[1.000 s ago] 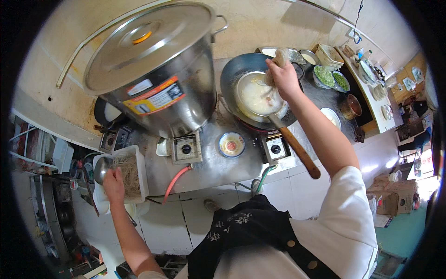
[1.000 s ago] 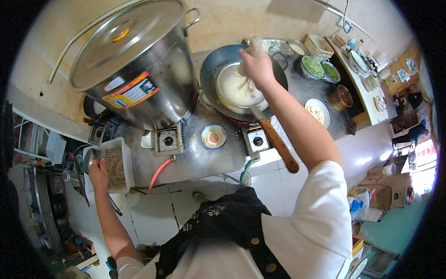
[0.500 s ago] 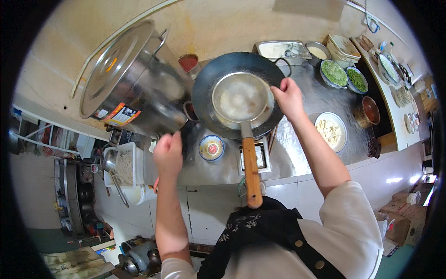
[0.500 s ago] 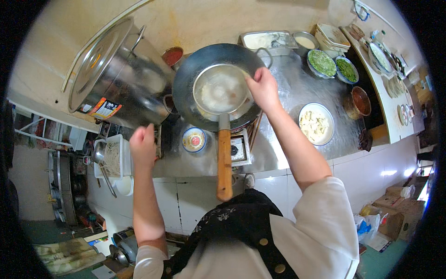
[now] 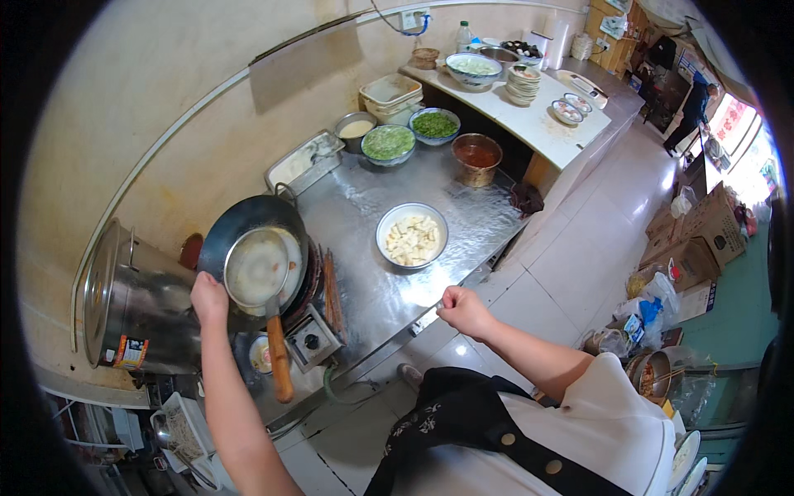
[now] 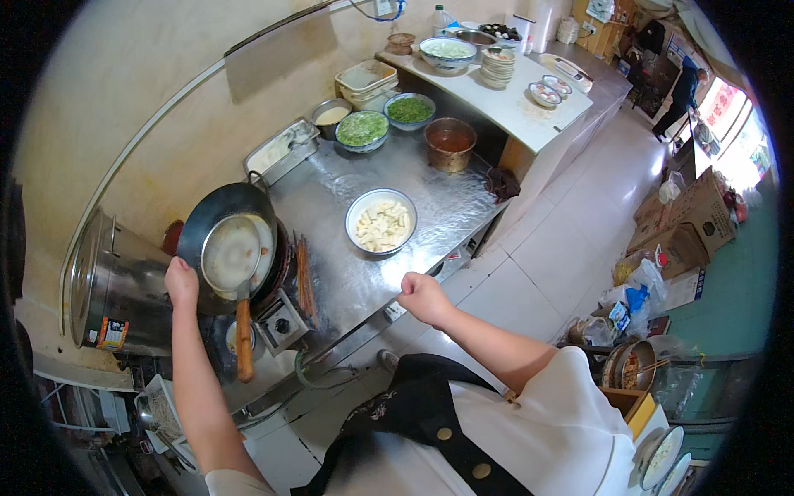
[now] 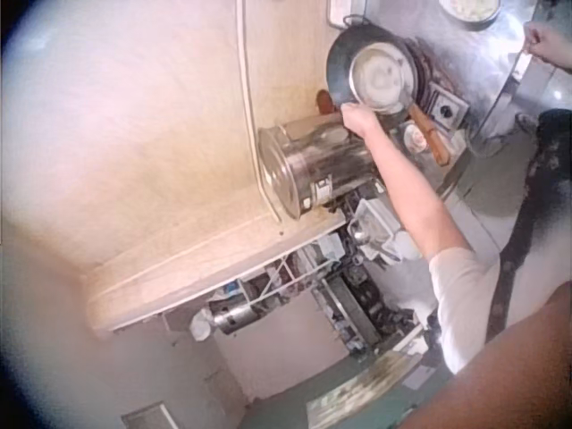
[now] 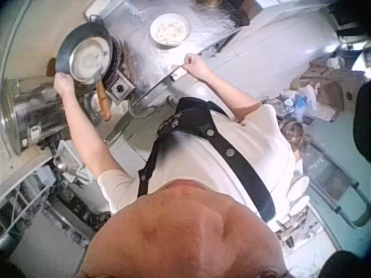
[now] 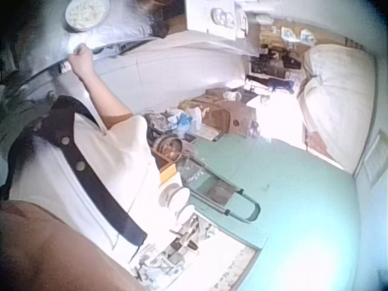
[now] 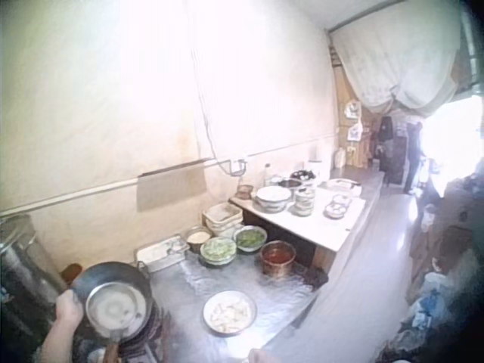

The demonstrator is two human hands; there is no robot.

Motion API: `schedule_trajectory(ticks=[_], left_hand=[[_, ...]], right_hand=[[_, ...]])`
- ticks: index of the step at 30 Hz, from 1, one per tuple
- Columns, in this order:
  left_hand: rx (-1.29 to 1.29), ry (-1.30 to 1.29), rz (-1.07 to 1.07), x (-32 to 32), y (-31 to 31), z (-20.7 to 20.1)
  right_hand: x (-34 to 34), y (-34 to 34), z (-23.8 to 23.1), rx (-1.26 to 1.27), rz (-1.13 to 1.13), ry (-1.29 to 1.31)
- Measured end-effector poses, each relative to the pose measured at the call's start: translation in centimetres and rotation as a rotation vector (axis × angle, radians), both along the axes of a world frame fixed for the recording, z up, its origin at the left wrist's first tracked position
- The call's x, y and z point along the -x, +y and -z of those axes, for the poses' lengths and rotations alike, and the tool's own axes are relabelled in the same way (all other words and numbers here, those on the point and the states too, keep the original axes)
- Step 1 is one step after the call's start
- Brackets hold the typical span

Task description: The person assembles multiple noodle bowls by placing sliced meat into small bowls, boiling tofu and noodles in a wok, and adding chopped greens, quail eggs, and other toppings. The person uses a ladle and strainer to transfer ingredients and arranges the finished bowls on the counter.

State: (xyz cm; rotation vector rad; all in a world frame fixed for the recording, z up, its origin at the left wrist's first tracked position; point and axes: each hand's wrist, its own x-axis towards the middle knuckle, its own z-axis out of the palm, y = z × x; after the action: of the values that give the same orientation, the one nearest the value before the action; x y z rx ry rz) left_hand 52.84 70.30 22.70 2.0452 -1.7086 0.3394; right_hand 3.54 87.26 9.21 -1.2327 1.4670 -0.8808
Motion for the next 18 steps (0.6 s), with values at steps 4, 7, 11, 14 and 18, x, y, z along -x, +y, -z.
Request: schedule_trajectory(ticks=[4,7,11,14,18], left_hand=[[-0.261,0.089,0.073,1.9,2.5,-1.9],[-0.072,-0.040,0.148,5.6,4.1,-4.7],[0.083,0.085,0.241,13.3,5.7,-7.6],[0.048,0.301,0.307,20.4,6.4,-7.1],[-0.115,0.627,0.296,31.4,6.0,-3.0]], right_hand=[[3.1,1.5,0.5,0.136,-0.145,-0.091],[4.2,0.2,-1.0,0.128,-0.380,-0.033],[7.3,-2.9,-4.7,0.206,-0.439,-0.051],[13.6,-7.6,-8.4,0.271,-0.476,-0.025],[28.8,-17.4,-12.7,0.650,-0.332,0.120]])
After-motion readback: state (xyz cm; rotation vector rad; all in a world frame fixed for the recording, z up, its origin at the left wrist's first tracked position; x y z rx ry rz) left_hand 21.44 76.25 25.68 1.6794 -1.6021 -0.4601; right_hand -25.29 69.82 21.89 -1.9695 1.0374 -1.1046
